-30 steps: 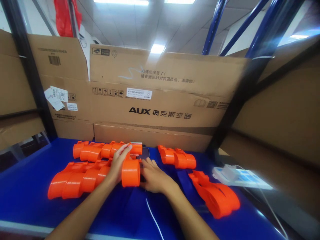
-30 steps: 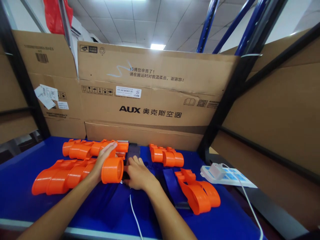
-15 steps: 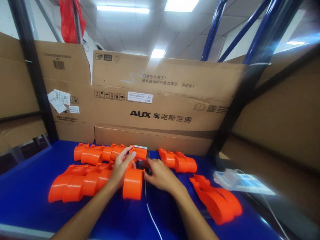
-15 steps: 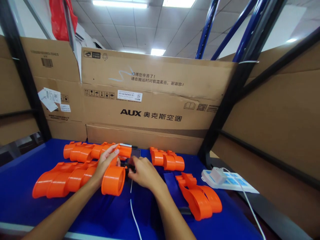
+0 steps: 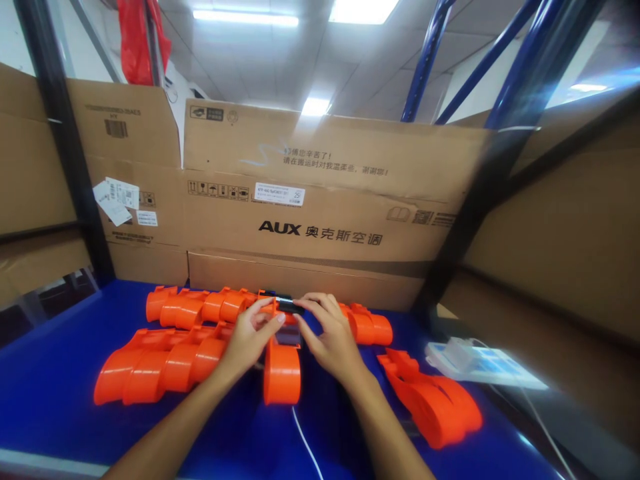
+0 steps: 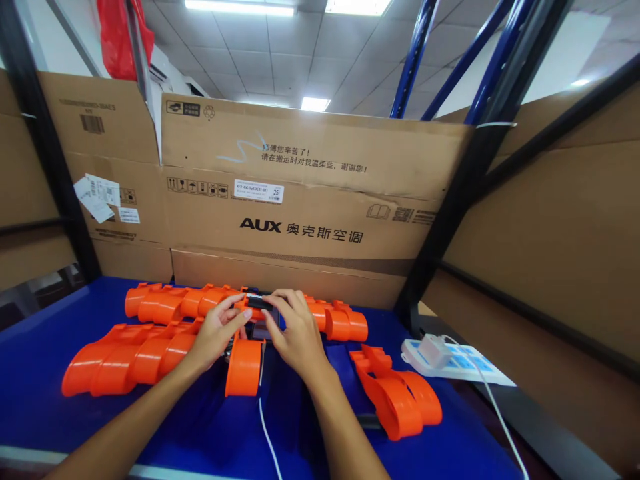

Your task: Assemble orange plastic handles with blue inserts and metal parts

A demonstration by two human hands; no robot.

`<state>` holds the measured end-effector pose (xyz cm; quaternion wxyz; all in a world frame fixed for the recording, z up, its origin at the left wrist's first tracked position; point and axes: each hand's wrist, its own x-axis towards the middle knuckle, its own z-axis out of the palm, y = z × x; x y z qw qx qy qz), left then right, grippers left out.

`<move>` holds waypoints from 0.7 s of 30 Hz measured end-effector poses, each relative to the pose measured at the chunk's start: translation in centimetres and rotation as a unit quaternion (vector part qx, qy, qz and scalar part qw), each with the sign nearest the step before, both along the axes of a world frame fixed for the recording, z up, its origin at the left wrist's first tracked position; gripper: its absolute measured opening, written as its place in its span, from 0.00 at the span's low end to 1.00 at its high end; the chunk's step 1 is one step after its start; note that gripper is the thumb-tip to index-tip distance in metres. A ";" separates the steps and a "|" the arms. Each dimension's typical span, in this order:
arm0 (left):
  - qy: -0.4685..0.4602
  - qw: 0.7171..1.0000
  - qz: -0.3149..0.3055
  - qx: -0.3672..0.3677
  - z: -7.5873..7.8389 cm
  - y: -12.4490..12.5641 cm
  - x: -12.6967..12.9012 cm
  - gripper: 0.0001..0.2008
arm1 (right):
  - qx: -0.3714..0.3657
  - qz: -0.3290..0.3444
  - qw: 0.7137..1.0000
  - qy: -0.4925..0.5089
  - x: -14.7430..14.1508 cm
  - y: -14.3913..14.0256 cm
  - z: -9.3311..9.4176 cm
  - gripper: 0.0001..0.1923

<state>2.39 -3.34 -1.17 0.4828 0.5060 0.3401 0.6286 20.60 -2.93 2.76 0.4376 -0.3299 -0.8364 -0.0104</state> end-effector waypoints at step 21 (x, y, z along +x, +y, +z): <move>-0.085 0.994 -0.032 -0.061 0.5 -0.3 0.2 0.24 | -0.184 -0.169 0.957 -0.145 3.6 4.2 -2.6 0.12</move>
